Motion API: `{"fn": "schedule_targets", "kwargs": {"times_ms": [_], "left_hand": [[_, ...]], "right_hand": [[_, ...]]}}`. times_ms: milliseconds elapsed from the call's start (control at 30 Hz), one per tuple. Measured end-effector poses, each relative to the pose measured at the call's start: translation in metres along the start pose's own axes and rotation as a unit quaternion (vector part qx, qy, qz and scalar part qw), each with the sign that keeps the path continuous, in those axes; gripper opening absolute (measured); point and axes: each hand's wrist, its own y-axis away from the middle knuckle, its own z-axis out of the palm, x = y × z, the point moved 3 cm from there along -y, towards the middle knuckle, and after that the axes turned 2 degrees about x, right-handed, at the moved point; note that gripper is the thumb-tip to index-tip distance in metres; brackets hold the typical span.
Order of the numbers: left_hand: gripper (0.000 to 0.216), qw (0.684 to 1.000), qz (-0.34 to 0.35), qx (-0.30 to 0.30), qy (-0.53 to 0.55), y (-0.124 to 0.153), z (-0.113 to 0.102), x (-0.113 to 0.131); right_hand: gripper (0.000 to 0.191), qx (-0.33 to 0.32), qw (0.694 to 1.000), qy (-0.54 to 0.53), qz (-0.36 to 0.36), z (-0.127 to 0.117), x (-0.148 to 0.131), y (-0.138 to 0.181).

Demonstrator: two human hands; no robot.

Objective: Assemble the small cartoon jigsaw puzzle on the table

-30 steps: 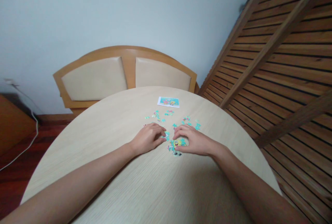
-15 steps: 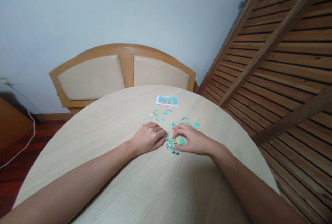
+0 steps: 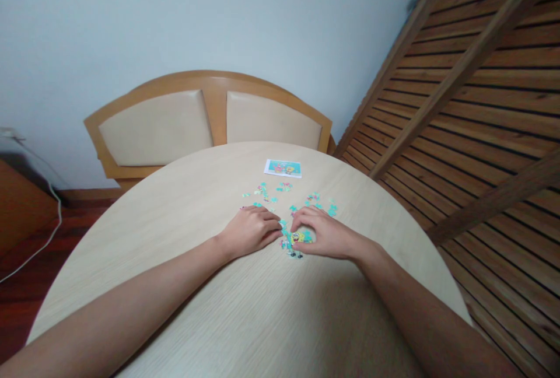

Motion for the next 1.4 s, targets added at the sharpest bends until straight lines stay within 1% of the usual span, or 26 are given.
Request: {"fn": "schedule_targets", "kwargs": {"times_ms": [400, 667, 800, 867, 900, 967, 1067, 1133, 1233, 1400], "left_hand": [[0.029, 1.0, -0.005, 0.007, -0.011, 0.0, 0.002, 0.0], [0.029, 1.0, -0.019, 0.011, 0.015, -0.001, 0.002, -0.001], [0.026, 0.999, -0.024, 0.026, 0.036, 0.0, 0.003, -0.003], [0.023, 0.996, -0.05, 0.048, 0.048, 0.003, 0.001, -0.009], [0.022, 0.994, -0.074, 0.063, 0.05, 0.005, 0.0, -0.014], [0.019, 0.984, -0.143, 0.102, 0.044, 0.011, -0.004, -0.027], [0.018, 0.964, -0.238, 0.118, 0.034, 0.022, -0.008, -0.051], [0.019, 0.953, -0.278, 0.117, 0.031, 0.029, -0.009, -0.065], [0.021, 0.949, -0.3, 0.096, 0.024, 0.037, -0.01, -0.079], [0.025, 0.958, -0.282, 0.047, 0.034, 0.04, -0.013, -0.085]], "right_hand": [[0.02, -0.006, 1.0, -0.004, -0.001, 0.0, 0.0, 0.0], [0.021, -0.001, 1.0, -0.01, -0.005, 0.001, 0.001, -0.001], [0.022, -0.002, 1.0, -0.011, -0.008, 0.0, 0.001, 0.001], [0.023, -0.002, 1.0, -0.013, -0.015, -0.001, 0.001, 0.001], [0.022, 0.003, 1.0, -0.014, -0.017, -0.002, 0.001, 0.0], [0.019, 0.021, 1.0, -0.014, -0.017, -0.004, 0.005, 0.0], [0.012, 0.063, 0.998, -0.002, 0.0, -0.007, 0.018, 0.0], [0.012, 0.086, 0.996, 0.019, 0.019, -0.008, 0.03, 0.001], [0.015, 0.104, 0.993, 0.044, 0.038, -0.009, 0.043, 0.003], [0.018, 0.104, 0.992, 0.058, 0.041, -0.009, 0.05, 0.004]]}}
